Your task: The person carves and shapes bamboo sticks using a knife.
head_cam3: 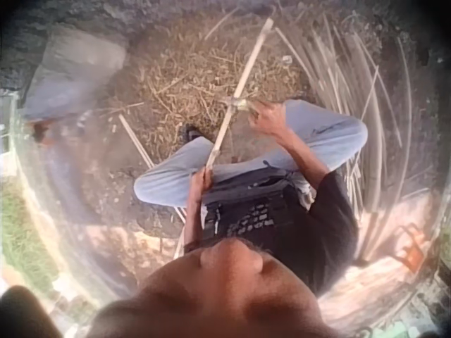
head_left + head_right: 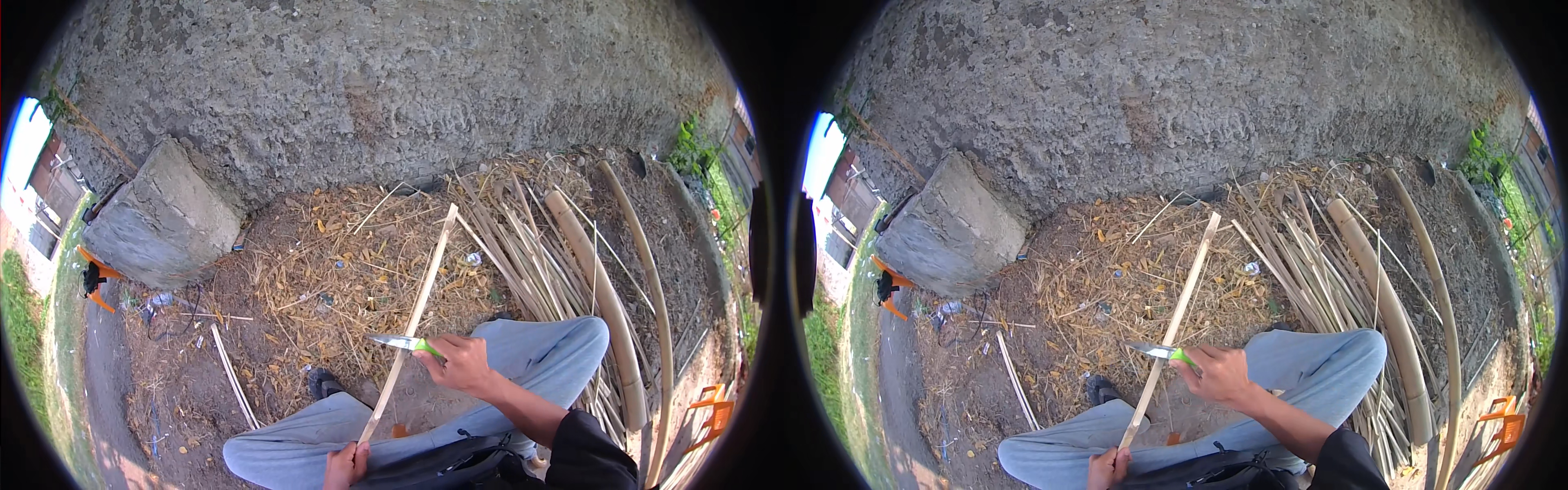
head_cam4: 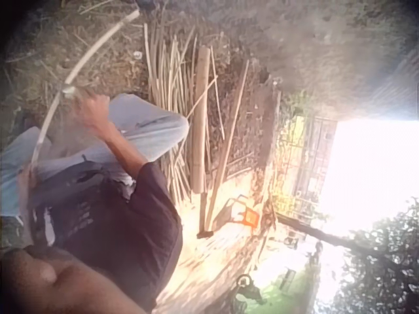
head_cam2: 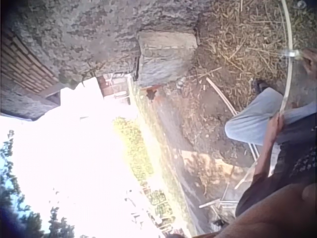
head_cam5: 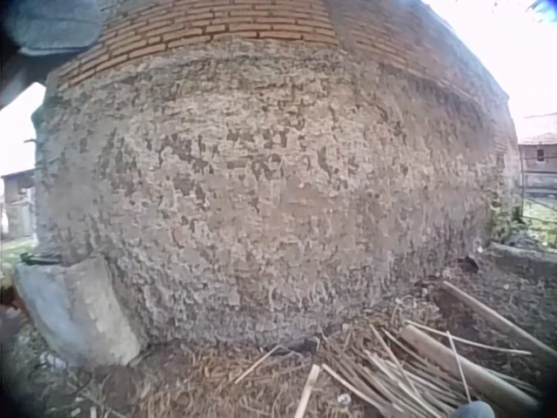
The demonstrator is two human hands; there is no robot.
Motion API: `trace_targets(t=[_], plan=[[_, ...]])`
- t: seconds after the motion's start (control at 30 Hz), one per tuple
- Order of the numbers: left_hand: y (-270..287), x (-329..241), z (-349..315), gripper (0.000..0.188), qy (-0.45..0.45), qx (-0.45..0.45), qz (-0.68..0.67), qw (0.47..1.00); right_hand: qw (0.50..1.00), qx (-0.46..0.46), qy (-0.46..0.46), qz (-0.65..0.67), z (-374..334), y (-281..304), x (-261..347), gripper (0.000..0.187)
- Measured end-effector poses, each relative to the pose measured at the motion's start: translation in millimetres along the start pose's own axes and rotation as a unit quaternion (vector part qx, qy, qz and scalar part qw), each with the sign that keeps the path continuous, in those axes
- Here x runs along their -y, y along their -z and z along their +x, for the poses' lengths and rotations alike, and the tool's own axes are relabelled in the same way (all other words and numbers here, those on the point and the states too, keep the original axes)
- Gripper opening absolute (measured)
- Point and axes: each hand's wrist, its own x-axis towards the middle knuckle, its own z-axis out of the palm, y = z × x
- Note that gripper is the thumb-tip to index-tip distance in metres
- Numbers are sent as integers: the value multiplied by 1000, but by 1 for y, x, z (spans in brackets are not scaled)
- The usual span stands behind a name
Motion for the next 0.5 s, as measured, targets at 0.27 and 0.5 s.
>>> trace_targets(t=[0.27,0.5], plan=[[3,2,-7,30,140,10,-81,987,1000,-4,-16,-21,16,12,-7,20],[-22,35,10,35,2,-93,107,990,983,126,54,118,-38,-27,54,21]])
